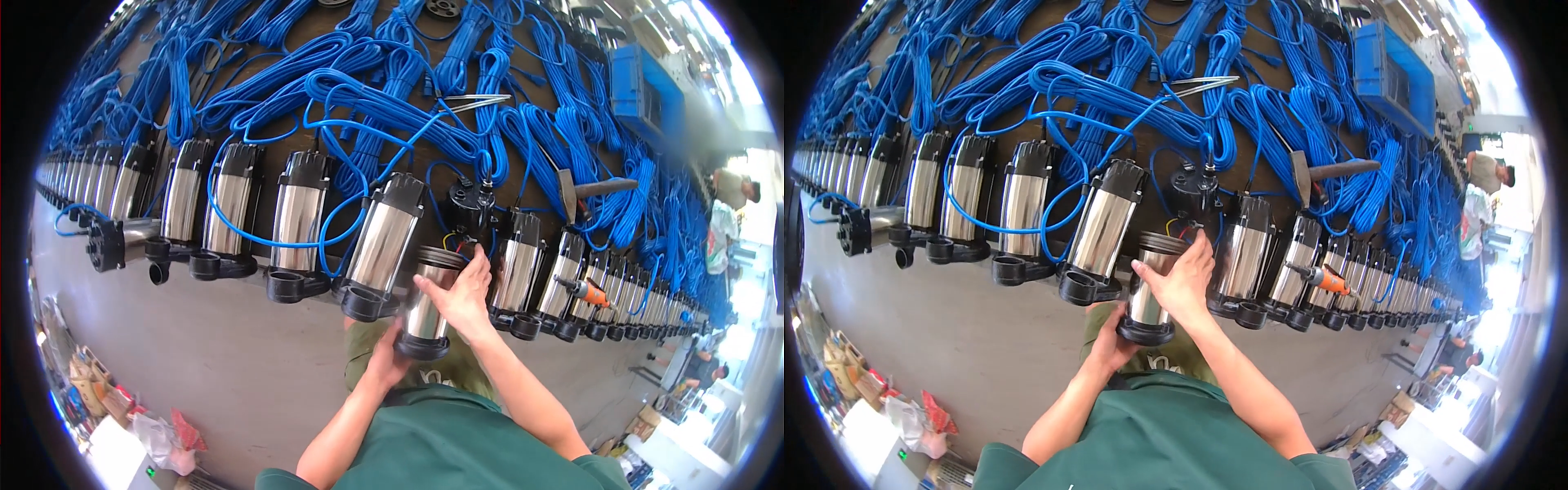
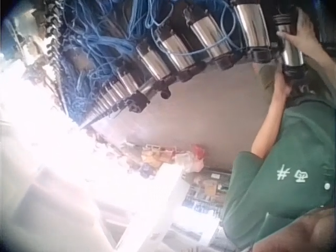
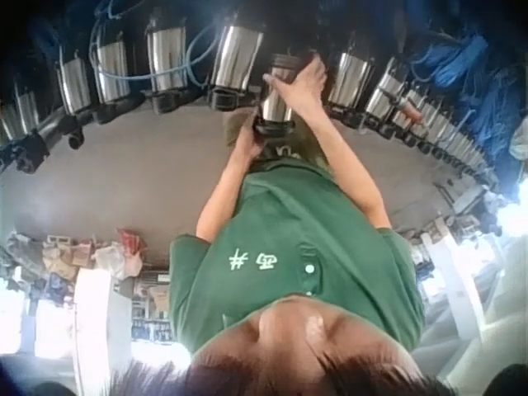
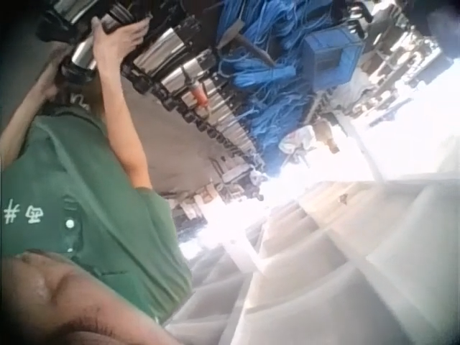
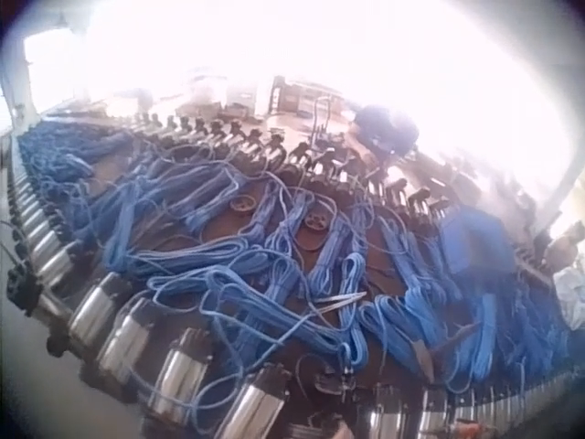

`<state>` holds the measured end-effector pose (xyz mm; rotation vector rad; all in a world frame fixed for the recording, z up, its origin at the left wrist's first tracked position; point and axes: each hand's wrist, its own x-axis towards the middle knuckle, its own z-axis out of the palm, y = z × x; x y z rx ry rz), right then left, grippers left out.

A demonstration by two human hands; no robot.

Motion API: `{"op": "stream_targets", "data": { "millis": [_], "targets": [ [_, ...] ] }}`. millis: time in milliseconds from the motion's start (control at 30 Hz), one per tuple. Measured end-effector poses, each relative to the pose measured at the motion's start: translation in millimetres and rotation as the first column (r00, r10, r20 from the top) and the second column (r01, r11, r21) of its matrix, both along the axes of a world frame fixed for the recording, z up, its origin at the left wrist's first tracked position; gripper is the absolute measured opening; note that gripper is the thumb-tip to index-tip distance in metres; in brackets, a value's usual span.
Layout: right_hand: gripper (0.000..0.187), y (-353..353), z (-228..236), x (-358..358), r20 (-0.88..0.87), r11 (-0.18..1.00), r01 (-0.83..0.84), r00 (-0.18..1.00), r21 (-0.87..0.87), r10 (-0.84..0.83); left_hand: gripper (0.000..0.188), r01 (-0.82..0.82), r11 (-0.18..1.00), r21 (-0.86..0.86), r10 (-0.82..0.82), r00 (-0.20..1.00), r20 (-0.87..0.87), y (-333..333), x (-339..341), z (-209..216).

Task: The person assembles industrial pumps by connecting internal wires, placing a circular metal cover on top, and securing it with an electric screwdriver. They use a rubber mallet to firmly seat the components and use wire cutters to trim excess material.

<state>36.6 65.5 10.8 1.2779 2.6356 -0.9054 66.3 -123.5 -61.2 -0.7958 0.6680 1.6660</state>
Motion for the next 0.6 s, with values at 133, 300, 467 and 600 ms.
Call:
{"op": "stream_targets", "data": {
  "millis": [133,300,467,600],
  "targets": [
    [0.088,13.6,18.2,-18.1,-0.006,0.959,-0.233,0.972,0.164,0.237,0.059,-0.399,0.883,0.249,0.253,0.85,0.462,6.1,7.2,-22.9],
    [0.058,20.6,31.6,-24.1,0.136,0.818,-0.516,0.856,0.252,0.498,0.058,-0.39,0.89,0.237,0.281,0.877,0.39,19.7,15.2,-24.6],
    [0.052,47.9,25.0,-29.5,0.171,0.817,-0.574,0.8,-0.06,0.575,0.048,-0.436,0.876,0.208,0.309,0.836,0.453,28.9,36.3,-18.7],
    [0.061,48.2,33.0,-41.8,0.395,0.854,-0.503,0.764,-0.133,0.511,0.045,-0.491,0.869,0.063,0.448,0.834,0.323,46.3,63.0,-10.9]
  ]
}}
